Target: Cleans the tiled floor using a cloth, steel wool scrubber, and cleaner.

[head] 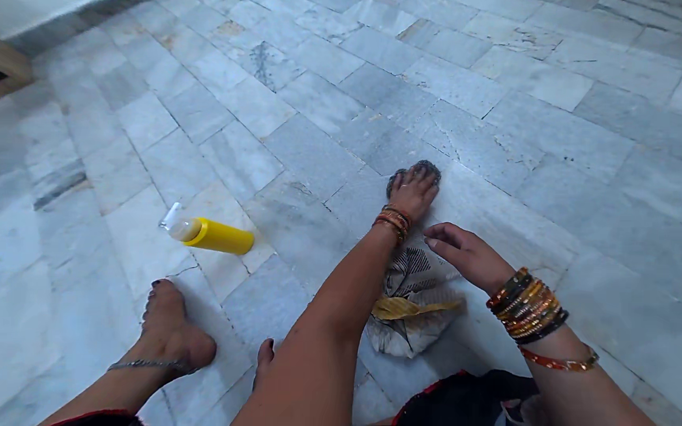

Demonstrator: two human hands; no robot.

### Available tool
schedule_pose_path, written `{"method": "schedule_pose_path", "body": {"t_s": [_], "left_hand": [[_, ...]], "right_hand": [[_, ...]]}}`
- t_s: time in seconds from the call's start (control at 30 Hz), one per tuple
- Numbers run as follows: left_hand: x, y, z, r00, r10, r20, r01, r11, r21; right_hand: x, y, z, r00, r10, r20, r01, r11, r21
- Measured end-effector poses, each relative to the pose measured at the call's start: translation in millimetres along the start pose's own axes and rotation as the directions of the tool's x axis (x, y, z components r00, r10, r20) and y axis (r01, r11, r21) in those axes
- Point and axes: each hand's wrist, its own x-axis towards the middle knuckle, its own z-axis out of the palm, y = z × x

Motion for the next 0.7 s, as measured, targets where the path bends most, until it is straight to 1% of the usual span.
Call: {"method": "schedule_pose_path", "body": {"t_s": [0.03, 0.07, 0.1, 0.17, 0.27, 0.33, 0.43, 0.5, 0.57, 0.6, 0.63, 0.7], "left_hand": [[8.1, 2.2, -1.0, 0.997, 0.013, 0.077, -0.021, 0.994, 0.103], [16.4, -0.2, -4.1, 0.993, 0.014, 0.119, -0.034, 0.986, 0.165], [24.4, -6.4, -10.2, 0.992, -0.002, 0.130, -0.023, 0.981, 0.194], [35.2, -28.5, -32.8, 0.988, -0.104, 0.118, 0.076, 0.972, 0.220], [30.1, -81.5, -77.2, 0.949, -0.308, 0.061, 0.285, 0.927, 0.244], [7.0, -122.5, -100.4, 0.913, -0.409, 0.002, 0.397, 0.887, 0.236], [-51.0, -169.9, -124.3, 0.850, -0.518, -0.095, 0.526, 0.822, 0.217], [-90.0, -191.0, -129.3, 0.806, -0.576, -0.135, 0.591, 0.776, 0.219], [-118.2, -195.7, -128.1, 0.773, -0.616, -0.150, 0.634, 0.743, 0.213], [-126.9, -193.4, -124.8, 0.759, -0.631, -0.158, 0.651, 0.731, 0.205], [-132.2, -188.9, -120.0, 0.747, -0.643, -0.169, 0.664, 0.722, 0.193], [-132.9, -176.2, -105.7, 0.741, -0.641, -0.198, 0.671, 0.721, 0.174]], "right_hand": [[-1.1, -0.1, 0.1, 1.000, 0.007, 0.004, -0.007, 1.000, -0.024], [-1.8, 0.2, 0.4, 1.000, 0.012, 0.012, -0.012, 0.999, -0.044], [-2.1, 0.7, 0.3, 1.000, 0.013, 0.024, -0.011, 0.998, -0.066], [-2.2, 1.1, 0.2, 0.999, 0.018, 0.049, -0.013, 0.994, -0.105], [-0.7, 0.3, -0.2, 0.997, 0.032, 0.071, -0.022, 0.989, -0.145], [0.7, 1.0, -0.1, 0.996, 0.030, 0.081, -0.019, 0.989, -0.143], [9.1, 6.7, 4.9, 0.997, 0.020, 0.081, -0.007, 0.987, -0.162], [16.3, 14.9, 14.4, 0.998, -0.011, 0.058, 0.028, 0.954, -0.299], [20.6, 21.5, 28.8, 0.995, -0.037, 0.088, 0.074, 0.884, -0.462], [20.9, 20.7, 37.2, 0.990, -0.010, 0.139, 0.083, 0.847, -0.525], [20.8, 18.6, 46.0, 0.977, 0.028, 0.212, 0.101, 0.815, -0.571], [19.3, 14.6, 63.2, 0.924, 0.094, 0.370, 0.176, 0.754, -0.633]]}}
